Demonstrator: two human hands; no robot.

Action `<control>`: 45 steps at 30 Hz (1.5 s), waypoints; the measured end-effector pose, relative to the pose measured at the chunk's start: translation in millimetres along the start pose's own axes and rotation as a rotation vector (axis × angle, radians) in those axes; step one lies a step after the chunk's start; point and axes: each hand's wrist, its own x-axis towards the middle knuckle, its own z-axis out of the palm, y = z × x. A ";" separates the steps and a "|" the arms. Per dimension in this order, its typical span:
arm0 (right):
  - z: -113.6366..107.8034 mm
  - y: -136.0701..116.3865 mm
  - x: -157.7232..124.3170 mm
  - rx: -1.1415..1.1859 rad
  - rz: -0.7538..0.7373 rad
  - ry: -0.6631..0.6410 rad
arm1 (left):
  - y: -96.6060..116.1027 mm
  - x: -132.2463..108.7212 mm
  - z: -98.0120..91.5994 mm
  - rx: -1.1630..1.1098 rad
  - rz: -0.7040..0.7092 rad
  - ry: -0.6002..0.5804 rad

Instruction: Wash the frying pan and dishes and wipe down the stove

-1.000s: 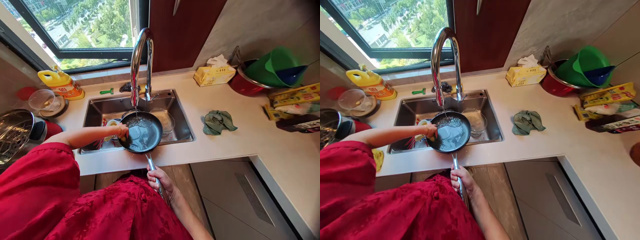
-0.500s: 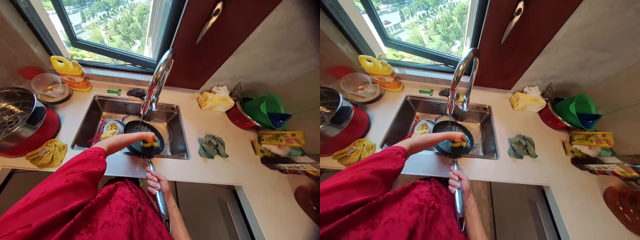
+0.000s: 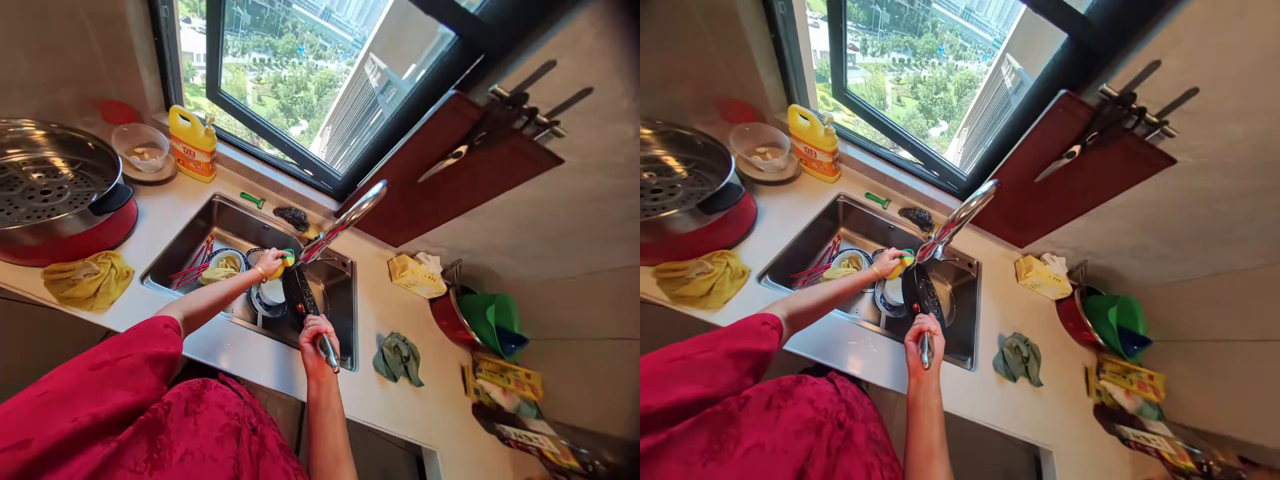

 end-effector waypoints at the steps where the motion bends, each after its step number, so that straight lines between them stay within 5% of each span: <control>1: 5.3 -0.7 5.3 -0.007 -0.010 0.015 | 0.5 -13.5 6.2 -0.029 0.056 0.010; 5: 20.0 -0.5 25.1 -0.034 -0.041 0.078 | 19.1 -64.2 32.2 -0.061 0.309 0.049; 8: 22.3 4.3 32.8 -0.073 -0.018 0.116 | 28.9 -71.1 42.4 -0.019 0.318 0.069; 12: 21.2 17.2 25.8 -0.123 0.021 0.198 | 11.3 -28.7 39.1 0.008 0.057 0.051; 16: 23.9 28.4 6.1 -0.147 0.059 0.149 | -22.1 18.5 33.6 -0.103 -0.206 -0.071; 21: 28.6 22.5 -6.5 -0.100 0.146 0.078 | -38.8 32.1 36.5 -0.272 -0.289 -0.100; 26: 24.4 6.4 5.9 -0.117 0.175 -0.003 | -15.3 -0.1 45.3 -0.324 -0.235 0.018; 33: 10.2 0.2 12.4 -0.078 0.105 0.086 | 38.1 -71.1 54.3 -0.275 0.147 0.115; 38: 4.5 -5.6 -7.3 -0.308 0.081 0.125 | 6.7 -20.7 47.3 -0.297 -0.105 0.134; 41: 4.5 -15.0 -24.4 -0.596 0.064 0.357 | -25.7 17.1 50.8 -0.375 -0.264 -0.027; 45: 1.2 -25.7 -49.7 -0.956 0.051 0.692 | -52.5 32.2 65.3 -0.370 -0.280 -0.196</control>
